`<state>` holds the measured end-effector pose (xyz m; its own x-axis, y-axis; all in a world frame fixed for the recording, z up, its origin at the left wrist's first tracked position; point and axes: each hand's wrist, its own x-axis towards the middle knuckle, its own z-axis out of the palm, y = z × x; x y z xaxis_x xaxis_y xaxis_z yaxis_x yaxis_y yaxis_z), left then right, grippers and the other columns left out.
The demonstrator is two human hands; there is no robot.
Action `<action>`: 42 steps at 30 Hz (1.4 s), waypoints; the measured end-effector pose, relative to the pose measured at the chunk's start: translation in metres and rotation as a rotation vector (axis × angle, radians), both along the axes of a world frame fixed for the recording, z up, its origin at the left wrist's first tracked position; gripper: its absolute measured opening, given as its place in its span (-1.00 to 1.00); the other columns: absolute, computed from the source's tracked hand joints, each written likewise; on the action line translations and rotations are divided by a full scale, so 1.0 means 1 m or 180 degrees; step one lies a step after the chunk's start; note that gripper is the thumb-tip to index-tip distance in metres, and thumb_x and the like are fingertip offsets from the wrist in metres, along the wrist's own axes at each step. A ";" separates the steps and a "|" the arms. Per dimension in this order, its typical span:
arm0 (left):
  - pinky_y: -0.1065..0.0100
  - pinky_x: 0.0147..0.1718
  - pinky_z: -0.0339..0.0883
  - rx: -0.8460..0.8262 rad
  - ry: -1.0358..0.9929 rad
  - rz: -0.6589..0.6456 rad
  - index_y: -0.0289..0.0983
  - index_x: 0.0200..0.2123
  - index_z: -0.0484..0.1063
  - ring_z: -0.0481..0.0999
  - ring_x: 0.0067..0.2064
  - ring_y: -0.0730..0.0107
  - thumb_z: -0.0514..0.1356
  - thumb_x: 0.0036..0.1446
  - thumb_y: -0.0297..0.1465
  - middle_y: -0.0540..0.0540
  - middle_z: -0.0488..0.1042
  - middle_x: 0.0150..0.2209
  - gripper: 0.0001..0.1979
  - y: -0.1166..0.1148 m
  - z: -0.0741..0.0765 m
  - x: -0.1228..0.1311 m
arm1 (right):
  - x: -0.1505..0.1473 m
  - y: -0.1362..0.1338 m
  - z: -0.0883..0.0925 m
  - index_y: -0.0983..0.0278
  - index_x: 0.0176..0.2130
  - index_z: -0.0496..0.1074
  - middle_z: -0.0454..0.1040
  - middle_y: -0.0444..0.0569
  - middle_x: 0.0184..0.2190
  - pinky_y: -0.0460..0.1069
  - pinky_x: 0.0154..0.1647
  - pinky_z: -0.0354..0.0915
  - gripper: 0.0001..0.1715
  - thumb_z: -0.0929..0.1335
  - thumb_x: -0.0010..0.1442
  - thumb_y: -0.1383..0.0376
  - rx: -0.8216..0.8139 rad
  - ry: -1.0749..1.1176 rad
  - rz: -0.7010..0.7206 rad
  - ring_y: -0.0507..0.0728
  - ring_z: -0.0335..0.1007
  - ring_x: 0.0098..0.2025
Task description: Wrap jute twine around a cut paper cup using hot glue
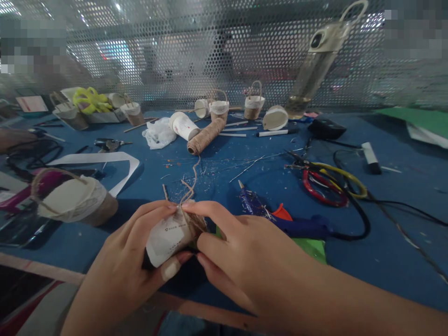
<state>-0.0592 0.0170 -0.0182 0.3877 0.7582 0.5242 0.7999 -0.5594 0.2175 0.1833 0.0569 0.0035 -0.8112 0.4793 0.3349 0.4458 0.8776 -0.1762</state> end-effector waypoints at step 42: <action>0.09 -0.01 0.59 0.0039 0.0056 0.0029 -0.29 0.24 0.22 0.59 0.11 0.03 0.17 0.41 -0.16 -0.32 0.51 0.14 -0.52 0.001 0.001 0.001 | -0.003 0.001 0.004 0.25 -0.21 0.51 0.44 0.19 0.23 0.05 -0.43 0.45 -0.70 0.21 0.42 0.37 0.0193 -0.0024 0.0025 0.12 0.57 -0.25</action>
